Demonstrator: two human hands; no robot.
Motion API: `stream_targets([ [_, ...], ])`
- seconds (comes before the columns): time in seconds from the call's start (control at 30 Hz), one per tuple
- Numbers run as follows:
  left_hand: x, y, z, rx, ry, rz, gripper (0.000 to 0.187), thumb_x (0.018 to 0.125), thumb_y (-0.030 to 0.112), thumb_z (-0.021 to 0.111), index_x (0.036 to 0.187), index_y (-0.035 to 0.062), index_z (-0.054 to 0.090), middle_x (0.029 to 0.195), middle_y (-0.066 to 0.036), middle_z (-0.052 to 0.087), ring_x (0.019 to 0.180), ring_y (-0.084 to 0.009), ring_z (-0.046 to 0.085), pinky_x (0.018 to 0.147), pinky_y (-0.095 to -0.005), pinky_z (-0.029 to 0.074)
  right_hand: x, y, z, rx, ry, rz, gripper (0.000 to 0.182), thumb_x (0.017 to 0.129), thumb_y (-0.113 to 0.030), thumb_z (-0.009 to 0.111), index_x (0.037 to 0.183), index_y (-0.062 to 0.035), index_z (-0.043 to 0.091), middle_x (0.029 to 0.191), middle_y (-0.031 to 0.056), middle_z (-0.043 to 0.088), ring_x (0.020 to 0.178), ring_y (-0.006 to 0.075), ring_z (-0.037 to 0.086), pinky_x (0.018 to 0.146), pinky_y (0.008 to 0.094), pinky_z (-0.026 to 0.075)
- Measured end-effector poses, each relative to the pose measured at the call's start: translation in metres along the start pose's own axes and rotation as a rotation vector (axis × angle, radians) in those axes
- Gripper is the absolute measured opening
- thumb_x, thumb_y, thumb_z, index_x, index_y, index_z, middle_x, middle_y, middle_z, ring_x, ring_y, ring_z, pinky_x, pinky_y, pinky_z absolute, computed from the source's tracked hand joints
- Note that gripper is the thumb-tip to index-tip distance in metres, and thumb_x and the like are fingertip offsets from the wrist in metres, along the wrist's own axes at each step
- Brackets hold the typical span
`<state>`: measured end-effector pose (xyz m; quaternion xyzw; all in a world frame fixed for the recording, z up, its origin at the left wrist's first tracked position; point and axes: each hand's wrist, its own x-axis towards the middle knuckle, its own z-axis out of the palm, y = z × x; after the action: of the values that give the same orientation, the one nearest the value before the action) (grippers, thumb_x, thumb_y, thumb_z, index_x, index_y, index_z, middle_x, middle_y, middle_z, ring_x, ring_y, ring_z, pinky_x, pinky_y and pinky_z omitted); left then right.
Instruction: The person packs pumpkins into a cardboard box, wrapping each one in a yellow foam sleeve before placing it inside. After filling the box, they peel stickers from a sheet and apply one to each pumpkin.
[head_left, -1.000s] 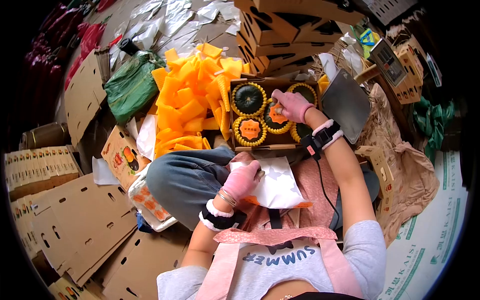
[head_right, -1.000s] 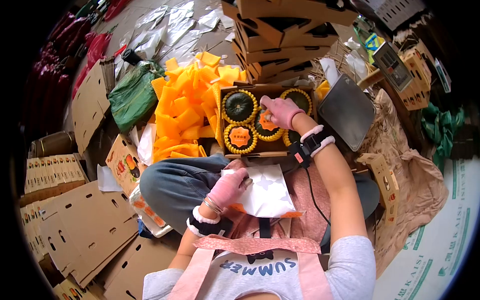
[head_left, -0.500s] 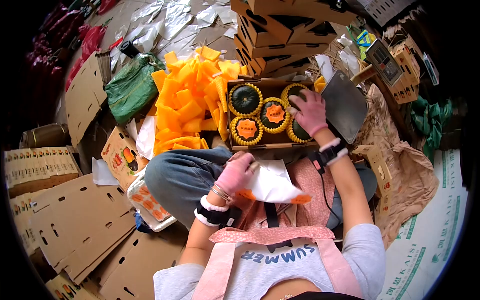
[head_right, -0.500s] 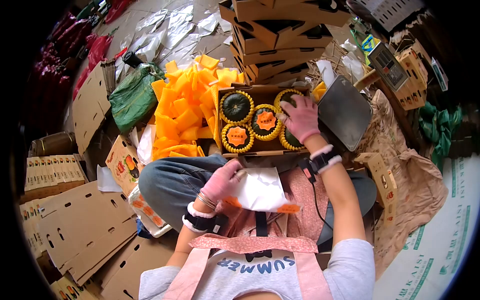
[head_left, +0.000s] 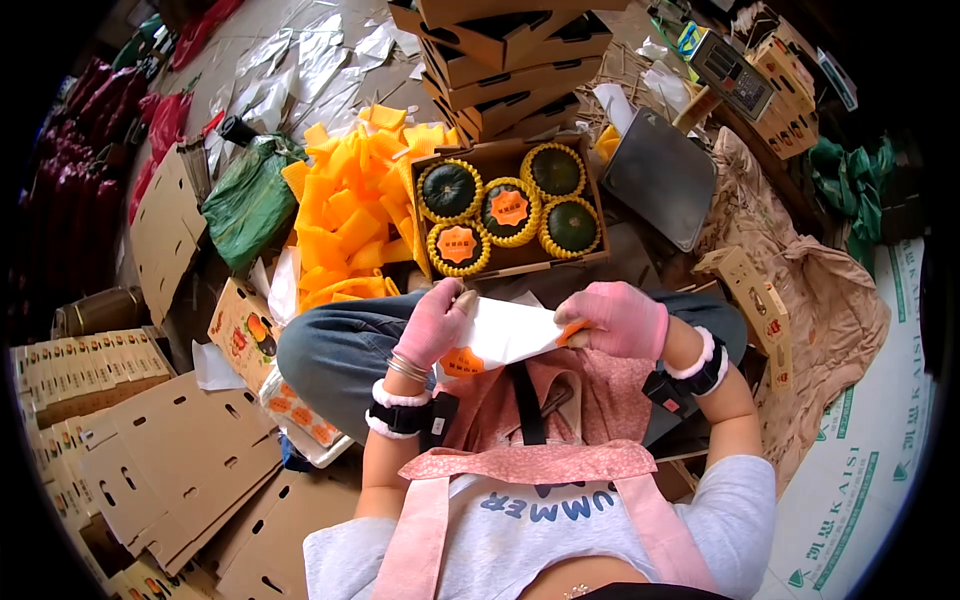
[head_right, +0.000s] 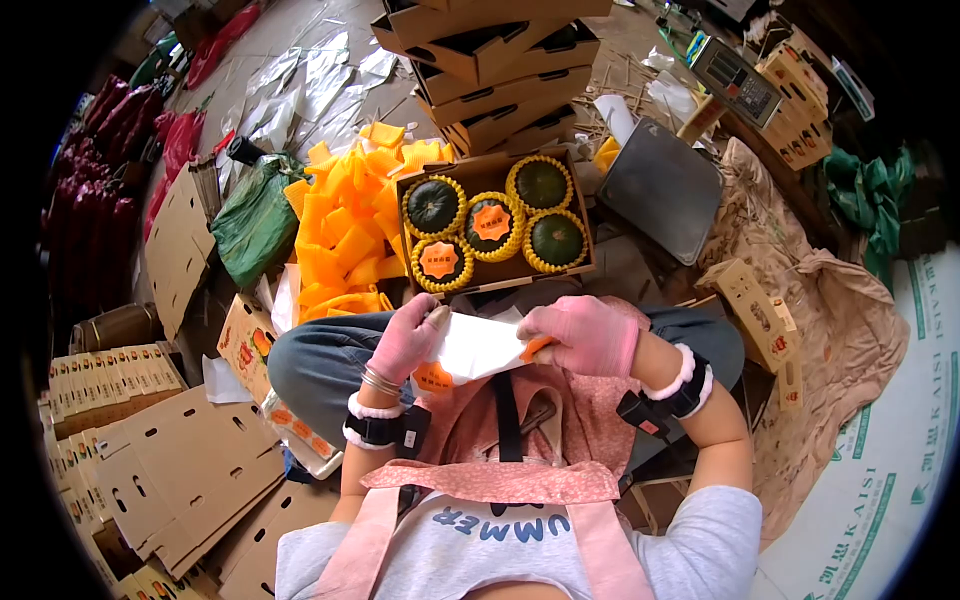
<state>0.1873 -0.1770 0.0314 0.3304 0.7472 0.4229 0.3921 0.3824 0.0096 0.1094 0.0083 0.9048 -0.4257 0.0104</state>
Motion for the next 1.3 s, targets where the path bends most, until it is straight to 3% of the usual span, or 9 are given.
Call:
stream_targets([
  [0.33, -0.009, 0.018, 0.004, -0.097, -0.132, 0.010, 0.019, 0.091, 0.018, 0.055, 0.086, 0.0006, 0.052, 0.068, -0.006, 0.050, 0.063, -0.0124, 0.043, 0.059, -0.0277, 0.042, -0.011, 0.001, 0.004, 0.026, 0.181, -0.202, 0.020, 0.067, -0.009, 0.073, 0.083, -0.0078, 0.061, 0.074, 0.0084, 0.061, 0.070, 0.0272, 0.060, 0.063, 0.0351, 0.048],
  [0.53, 0.003, -0.016, 0.003, 0.127, 0.083, 0.058, 0.017, 0.088, 0.018, 0.057, 0.088, 0.0013, 0.054, 0.074, -0.019, 0.058, 0.070, -0.0336, 0.057, 0.065, -0.0369, 0.046, -0.006, -0.014, -0.012, -0.265, 0.062, -0.374, 0.025, 0.064, -0.013, 0.072, 0.089, -0.0152, 0.065, 0.077, 0.0035, 0.059, 0.069, 0.0245, 0.058, 0.062, 0.0358, 0.045],
  [0.57, 0.007, -0.022, 0.001, 0.194, 0.089, 0.001, 0.019, 0.088, 0.021, 0.056, 0.091, 0.0021, 0.054, 0.081, -0.023, 0.061, 0.081, -0.0417, 0.058, 0.070, -0.0432, 0.047, -0.010, -0.009, -0.009, -0.240, 0.019, -0.268, 0.023, 0.062, -0.016, 0.072, 0.085, -0.0192, 0.068, 0.096, 0.0058, 0.059, 0.088, 0.0269, 0.056, 0.076, 0.0365, 0.043],
  [0.67, 0.012, -0.036, 0.001, 0.464, 0.124, -0.133, 0.022, 0.089, 0.025, 0.054, 0.094, 0.0033, 0.053, 0.082, -0.024, 0.062, 0.082, -0.0414, 0.059, 0.072, -0.0468, 0.047, -0.001, -0.018, -0.032, -0.192, 0.095, -0.244, 0.014, 0.064, -0.017, 0.073, 0.077, -0.0198, 0.069, 0.114, 0.0100, 0.054, 0.108, 0.0299, 0.047, 0.091, 0.0378, 0.036],
  [0.7, 0.012, -0.032, 0.001, 0.525, 0.099, -0.185, 0.024, 0.090, 0.027, 0.052, 0.095, 0.0038, 0.051, 0.082, -0.023, 0.062, 0.082, -0.0412, 0.059, 0.073, -0.0487, 0.047, -0.003, -0.007, -0.043, 0.122, -0.007, -0.225, 0.005, 0.068, -0.015, 0.073, 0.071, -0.0174, 0.070, 0.126, 0.0123, 0.047, 0.121, 0.0302, 0.036, 0.102, 0.0392, 0.024],
  [0.8, 0.013, -0.034, 0.005, 0.527, 0.013, -0.136, 0.024, 0.090, 0.028, 0.052, 0.095, 0.0040, 0.051, 0.080, -0.023, 0.062, 0.080, -0.0407, 0.060, 0.072, -0.0484, 0.047, 0.000, 0.050, -0.052, 0.719, 0.086, -0.014, 0.014, 0.078, -0.006, 0.064, 0.092, -0.0067, 0.062, 0.107, 0.0126, 0.059, 0.094, 0.0273, 0.056, 0.086, 0.0375, 0.042],
  [0.87, 0.012, -0.036, 0.008, 0.520, -0.046, -0.089, 0.024, 0.090, 0.027, 0.052, 0.094, 0.0036, 0.050, 0.079, -0.022, 0.063, 0.079, -0.0408, 0.060, 0.070, -0.0484, 0.047, 0.025, 0.079, -0.047, 0.357, 0.291, 0.388, 0.028, 0.082, -0.004, 0.057, 0.108, -0.0065, 0.049, 0.091, 0.0136, 0.061, 0.082, 0.0304, 0.059, 0.076, 0.0374, 0.047],
  [0.93, 0.011, -0.030, 0.010, 0.500, -0.080, -0.086, 0.023, 0.090, 0.026, 0.052, 0.093, 0.0037, 0.050, 0.079, -0.022, 0.063, 0.079, -0.0407, 0.060, 0.070, -0.0482, 0.046, 0.035, 0.134, -0.039, -0.026, 0.200, 0.472, 0.033, 0.082, -0.003, 0.053, 0.112, -0.0080, 0.040, 0.085, 0.0163, 0.060, 0.084, 0.0346, 0.059, 0.076, 0.0384, 0.046],
  [1.3, 0.007, -0.013, 0.010, 0.444, -0.091, -0.058, 0.020, 0.087, 0.021, 0.055, 0.092, 0.0020, 0.051, 0.089, -0.022, 0.060, 0.088, -0.0414, 0.056, 0.074, -0.0457, 0.045, 0.062, 0.164, -0.026, -0.436, -0.028, 0.335, 0.009, 0.082, -0.018, 0.055, 0.089, -0.0170, 0.060, 0.088, 0.0073, 0.064, 0.091, 0.0284, 0.059, 0.075, 0.0404, 0.046],
])
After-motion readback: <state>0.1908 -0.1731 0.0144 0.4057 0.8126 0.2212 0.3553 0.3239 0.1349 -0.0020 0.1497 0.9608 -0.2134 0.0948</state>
